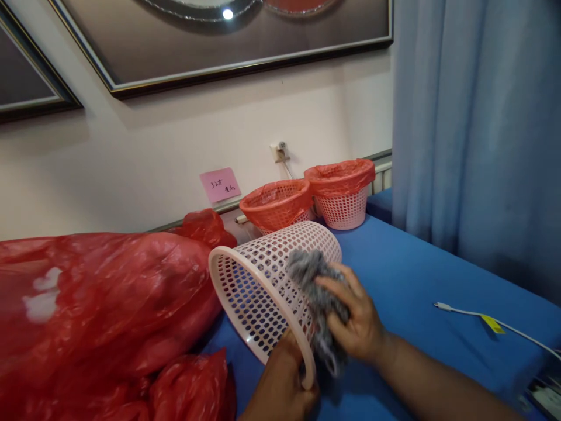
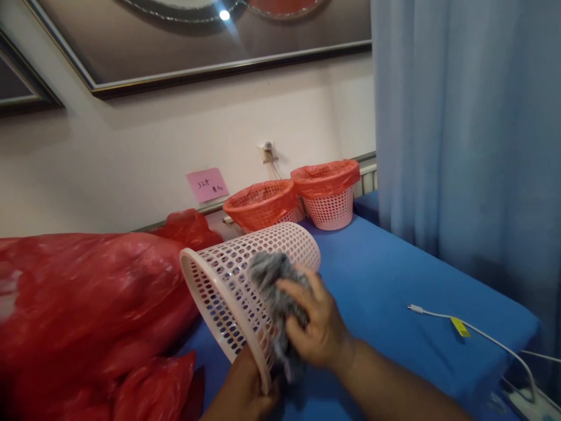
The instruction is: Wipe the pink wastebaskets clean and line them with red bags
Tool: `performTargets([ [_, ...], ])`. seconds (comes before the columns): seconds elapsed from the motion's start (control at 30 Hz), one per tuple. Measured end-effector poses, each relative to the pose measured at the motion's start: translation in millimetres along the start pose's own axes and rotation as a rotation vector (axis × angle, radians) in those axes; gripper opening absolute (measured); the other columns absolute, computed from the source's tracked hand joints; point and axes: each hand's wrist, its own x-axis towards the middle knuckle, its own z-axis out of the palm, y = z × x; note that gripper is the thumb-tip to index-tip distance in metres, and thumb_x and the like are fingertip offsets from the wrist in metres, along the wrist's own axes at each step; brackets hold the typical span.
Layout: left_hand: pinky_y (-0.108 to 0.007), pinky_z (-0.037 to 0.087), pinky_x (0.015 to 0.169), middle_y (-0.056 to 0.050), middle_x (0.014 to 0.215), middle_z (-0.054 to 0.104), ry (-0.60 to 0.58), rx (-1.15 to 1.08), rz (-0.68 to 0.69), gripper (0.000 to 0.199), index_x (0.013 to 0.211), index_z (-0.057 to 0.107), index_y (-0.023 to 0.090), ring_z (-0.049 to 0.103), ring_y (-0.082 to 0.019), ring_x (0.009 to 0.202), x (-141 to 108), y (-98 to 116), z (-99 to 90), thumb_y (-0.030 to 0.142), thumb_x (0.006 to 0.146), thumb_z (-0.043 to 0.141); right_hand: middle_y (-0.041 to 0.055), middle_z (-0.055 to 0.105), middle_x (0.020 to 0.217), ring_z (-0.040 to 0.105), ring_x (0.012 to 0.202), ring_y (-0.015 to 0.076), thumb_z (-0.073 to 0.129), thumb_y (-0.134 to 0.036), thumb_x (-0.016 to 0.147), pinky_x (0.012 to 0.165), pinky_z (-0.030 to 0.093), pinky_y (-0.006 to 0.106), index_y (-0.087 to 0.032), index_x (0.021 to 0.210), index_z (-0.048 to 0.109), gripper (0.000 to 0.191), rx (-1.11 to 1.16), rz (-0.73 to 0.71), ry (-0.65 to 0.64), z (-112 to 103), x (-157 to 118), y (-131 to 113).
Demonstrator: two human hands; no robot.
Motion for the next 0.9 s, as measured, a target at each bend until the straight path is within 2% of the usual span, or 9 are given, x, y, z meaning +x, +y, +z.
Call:
performTargets([
  [0.13,-0.057,0.029,0.131,-0.005,0.161,0.056,-0.016,0.062,-0.025,0.102,0.152,0.059,0.031,0.048,-0.040,0.149,2,6,-1.0,0.001,0.054,0.059,0.0111,0.070,0.127,0.066,0.124,0.0307,0.059,-0.025,0.080,0.115,0.050,0.055,-0.023,0.126,0.075,0.049,-0.120,0.495,0.204,-8,27,64],
  [0.23,-0.052,0.034,0.129,-0.002,0.160,0.058,-0.053,0.072,-0.026,0.101,0.148,0.063,0.034,0.050,-0.038,0.147,3,8,0.8,0.000,0.052,0.058,0.0118,0.072,0.121,0.068,0.120,0.0321,0.058,-0.029,0.078,0.115,0.049,0.059,-0.021,0.124,0.075,0.049,-0.130,0.577,0.264,-14,34,77],
  [0.37,-0.050,0.042,0.124,-0.005,0.161,0.057,-0.077,0.079,-0.007,0.095,0.147,0.064,0.031,0.057,-0.037,0.140,3,4,1.0,0.002,0.057,0.064,0.0101,0.059,0.147,0.061,0.136,0.0303,0.056,-0.018,0.079,0.116,0.050,0.050,-0.026,0.132,0.071,0.056,-0.087,0.082,0.091,-13,15,30],
  [0.43,-0.048,0.048,0.119,-0.007,0.159,0.059,-0.079,0.064,0.001,0.083,0.146,0.064,0.030,0.060,-0.035,0.135,3,4,-0.6,0.005,0.067,0.067,0.0060,0.048,0.160,0.062,0.135,0.0287,0.057,-0.018,0.074,0.110,0.056,0.043,-0.030,0.139,0.066,0.066,-0.024,-0.226,-0.041,-13,2,1],
  [0.5,-0.045,0.051,0.115,-0.008,0.156,0.061,-0.093,0.041,0.015,0.069,0.145,0.065,0.030,0.062,-0.033,0.133,4,6,-2.8,0.010,0.080,0.067,0.0040,0.042,0.163,0.065,0.128,0.0275,0.058,-0.019,0.070,0.101,0.061,0.039,-0.032,0.142,0.062,0.074,-0.006,-0.388,-0.091,-14,-5,-17],
  [0.63,-0.049,0.048,0.119,-0.009,0.153,0.063,-0.074,-0.016,-0.019,0.068,0.147,0.063,0.031,0.060,-0.036,0.136,-2,10,-6.4,0.018,0.081,0.076,0.0097,0.052,0.152,0.070,0.117,0.0267,0.056,-0.017,0.069,0.089,0.065,0.037,-0.027,0.136,0.063,0.069,-0.051,-0.380,-0.069,-17,3,-23],
  [0.7,-0.053,0.047,0.120,-0.010,0.155,0.061,-0.013,-0.206,-0.057,0.077,0.152,0.057,0.030,0.058,-0.039,0.140,-14,5,-6.7,0.035,0.080,0.083,0.0100,0.058,0.144,0.072,0.109,0.0249,0.055,-0.018,0.070,0.086,0.065,0.037,-0.026,0.131,0.065,0.062,-0.063,-0.408,-0.097,-15,8,-22],
  [0.8,-0.053,0.051,0.117,-0.010,0.154,0.063,0.159,-0.582,-0.139,0.083,0.152,0.057,0.029,0.060,-0.040,0.140,-38,-11,-5.6,0.068,0.082,0.078,0.0064,0.066,0.131,0.071,0.088,0.0208,0.058,-0.025,0.072,0.077,0.064,0.035,-0.028,0.125,0.067,0.054,-0.068,-0.528,-0.269,-7,5,-25],
  [0.9,-0.053,0.054,0.114,-0.011,0.144,0.071,0.307,-0.668,-0.232,0.083,0.144,0.064,0.028,0.066,-0.041,0.133,-52,-20,-4.6,0.072,0.076,0.083,0.0046,0.068,0.129,0.070,0.085,0.0213,0.062,-0.032,0.076,0.075,0.064,0.035,-0.031,0.129,0.065,0.053,-0.064,-0.587,-0.397,1,-5,-30],
])
